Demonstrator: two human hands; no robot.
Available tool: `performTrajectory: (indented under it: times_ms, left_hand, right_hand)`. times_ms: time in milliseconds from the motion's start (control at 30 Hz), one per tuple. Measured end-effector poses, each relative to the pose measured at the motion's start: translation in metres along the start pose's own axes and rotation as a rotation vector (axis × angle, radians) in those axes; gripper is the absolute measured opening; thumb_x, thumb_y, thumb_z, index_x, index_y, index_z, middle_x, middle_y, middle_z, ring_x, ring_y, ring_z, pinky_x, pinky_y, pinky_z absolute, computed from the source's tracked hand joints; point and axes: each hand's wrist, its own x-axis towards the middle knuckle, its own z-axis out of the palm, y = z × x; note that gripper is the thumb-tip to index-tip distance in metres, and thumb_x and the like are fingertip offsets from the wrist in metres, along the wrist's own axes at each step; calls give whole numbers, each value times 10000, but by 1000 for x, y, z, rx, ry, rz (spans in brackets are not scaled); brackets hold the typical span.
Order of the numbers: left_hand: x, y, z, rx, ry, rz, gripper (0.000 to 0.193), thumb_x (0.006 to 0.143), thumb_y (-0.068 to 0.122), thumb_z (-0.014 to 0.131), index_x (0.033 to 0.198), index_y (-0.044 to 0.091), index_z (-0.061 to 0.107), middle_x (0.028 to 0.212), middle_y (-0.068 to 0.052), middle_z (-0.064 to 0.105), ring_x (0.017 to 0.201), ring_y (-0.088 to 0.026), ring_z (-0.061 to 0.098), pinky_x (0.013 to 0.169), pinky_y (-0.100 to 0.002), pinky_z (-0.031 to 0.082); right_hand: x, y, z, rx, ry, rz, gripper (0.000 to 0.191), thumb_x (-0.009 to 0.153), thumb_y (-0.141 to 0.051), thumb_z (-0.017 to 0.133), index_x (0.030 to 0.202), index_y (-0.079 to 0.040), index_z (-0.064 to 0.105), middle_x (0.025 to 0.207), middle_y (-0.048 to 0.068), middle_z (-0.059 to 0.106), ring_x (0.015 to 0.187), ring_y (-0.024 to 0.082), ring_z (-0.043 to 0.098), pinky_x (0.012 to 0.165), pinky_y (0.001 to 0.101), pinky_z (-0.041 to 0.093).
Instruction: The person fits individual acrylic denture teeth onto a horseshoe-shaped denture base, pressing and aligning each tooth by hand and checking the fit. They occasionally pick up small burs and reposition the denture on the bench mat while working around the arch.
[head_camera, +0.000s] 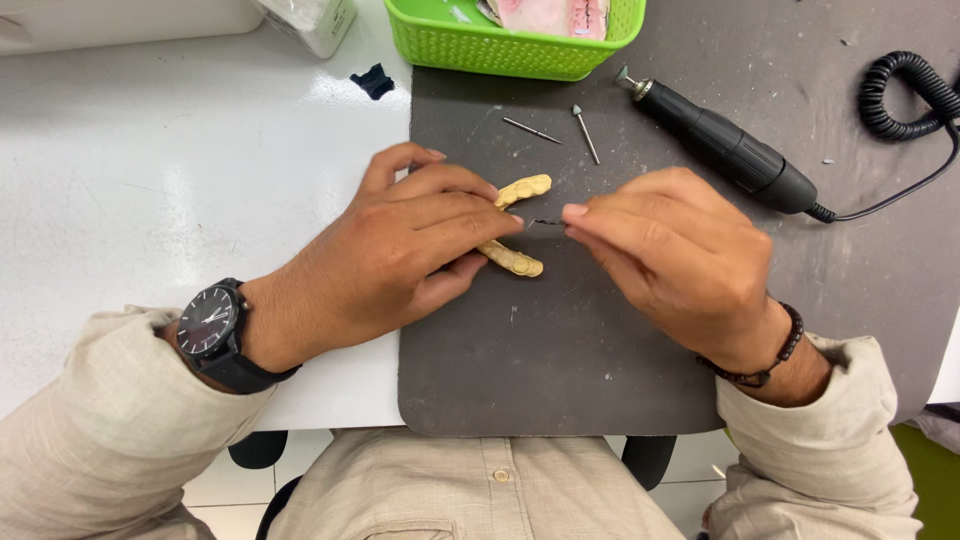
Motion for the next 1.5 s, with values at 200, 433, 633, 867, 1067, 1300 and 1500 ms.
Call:
performTrajectory:
  times_ms: [200, 433, 633, 867, 1067, 1300, 1500]
  left_hand:
    - [-1, 14, 1, -43, 146, -35, 422, 829, 207, 893, 1202, 117, 718, 1039, 24, 737, 1033, -157, 636, 922, -415, 299]
    - [-6, 20, 7, -105, 262, -96, 404, 941, 132, 875, 1305, 135, 700, 968, 90, 752, 956, -96, 681, 908, -350, 301]
    - [-1, 18, -5, -133, 193, -60, 515, 828, 225, 895, 1266, 56, 684, 1146, -21, 707, 1072, -171, 638, 953, -386, 317]
    - [-4, -1, -11, 161, -66, 34, 306, 855, 237, 885, 1103, 122, 748, 1270, 19, 654, 1221, -150, 575, 1066, -480, 310]
    - [-4, 11, -6, -121, 62, -117, 293, 888, 328, 816, 1076, 111, 758, 1107, -25, 694, 1050, -190, 628, 917, -445, 381]
    - [-1, 24, -16, -946, -19, -508, 562, 988, 273, 641, 1503, 134, 464, 1115, 43, 745, 990, -39, 686, 884, -211, 553]
    - [-1, 30, -11, -1266, -56, -530, 627, 1010, 153, 699, 1579, 104, 441, 1017, -2, 695, 977, -59, 646, 920, -236, 552]
  right_hand:
    - [5, -7, -4, 7, -47, -177, 311, 769, 28, 793, 1060, -11, 691, 949, 105, 758, 831, 267, 670, 674, 374, 520]
    - [6, -18, 5, 98, 49, -31, 365, 792, 15, 903, 1046, -6, 642, 973, 120, 741, 846, 270, 680, 698, 330, 557]
    - [7, -20, 10, 70, 75, -7, 332, 793, 106, 857, 1042, 0, 664, 964, 100, 745, 854, 255, 694, 717, 318, 567]
    - [6, -11, 3, -34, -58, -175, 248, 848, 20, 796, 1085, 5, 727, 1032, 108, 757, 917, 263, 681, 749, 354, 533]
    - [12, -17, -2, -22, -105, -170, 228, 803, 14, 777, 1023, 7, 716, 1015, 111, 754, 898, 284, 675, 735, 379, 541]
    - [2, -36, -22, -69, -153, -180, 176, 874, -67, 748, 1044, -36, 714, 1094, 79, 761, 1031, 270, 617, 816, 420, 560]
    - [-1, -41, -22, -165, -151, -269, 226, 875, -81, 759, 1096, -85, 708, 1116, 35, 759, 1029, 251, 614, 837, 404, 572]
